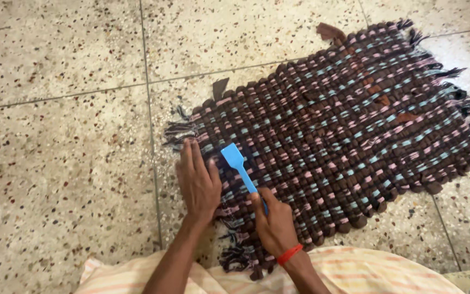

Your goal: The person sits on the floor and uses a blue brush to repeatedly scrub a woven mat. The person holds the mat with one hand while brushing with the other, moving across the surface in a repetitive manner.

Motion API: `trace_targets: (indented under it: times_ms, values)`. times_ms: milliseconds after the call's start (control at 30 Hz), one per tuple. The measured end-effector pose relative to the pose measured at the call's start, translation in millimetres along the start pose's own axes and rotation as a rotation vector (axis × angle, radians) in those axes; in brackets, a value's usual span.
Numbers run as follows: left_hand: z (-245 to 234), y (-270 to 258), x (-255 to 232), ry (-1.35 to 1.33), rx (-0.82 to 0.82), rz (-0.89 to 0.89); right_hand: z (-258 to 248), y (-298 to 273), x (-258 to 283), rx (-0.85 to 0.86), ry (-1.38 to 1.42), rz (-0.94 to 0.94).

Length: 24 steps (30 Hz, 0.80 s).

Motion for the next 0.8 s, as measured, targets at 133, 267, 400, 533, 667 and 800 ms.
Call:
trace_targets:
  times_ms: [133, 267, 400, 533, 667, 800]
  values:
    - [15, 2, 12, 0.156, 0.194, 0.018, 26, -6, -12, 0.179, 0.065, 0.105]
    - [9, -2, 9, 0.11, 0.126, 0.028, 24, -2, -11, 0.106, 0.022, -0.019]
    - [12, 0, 12, 0.092, 0.121, 0.009, -22, 36, -30, -0.122, -0.061, 0.074]
    - [13, 2, 9, 0.106, 0.133, 0.002, -23, 55, -10, -0.19, 0.062, -0.045]
    - [11, 5, 11, 0.148, 0.188, -0.018, 36, 54, 21, 0.075, 0.141, -0.232]
    - [11, 3, 10, 0.122, 0.179, -0.027, 33, 79, 12, 0.078, -0.001, -0.027]
Point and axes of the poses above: each hand's wrist, its own y-axis towards the middle knuckle, its own z-axis out of the palm, x = y × z, the point moved 6 cm from there along y, towards the middle knuckle, and after that the axes turned 3 degrees about z, right-handed, at the moved point
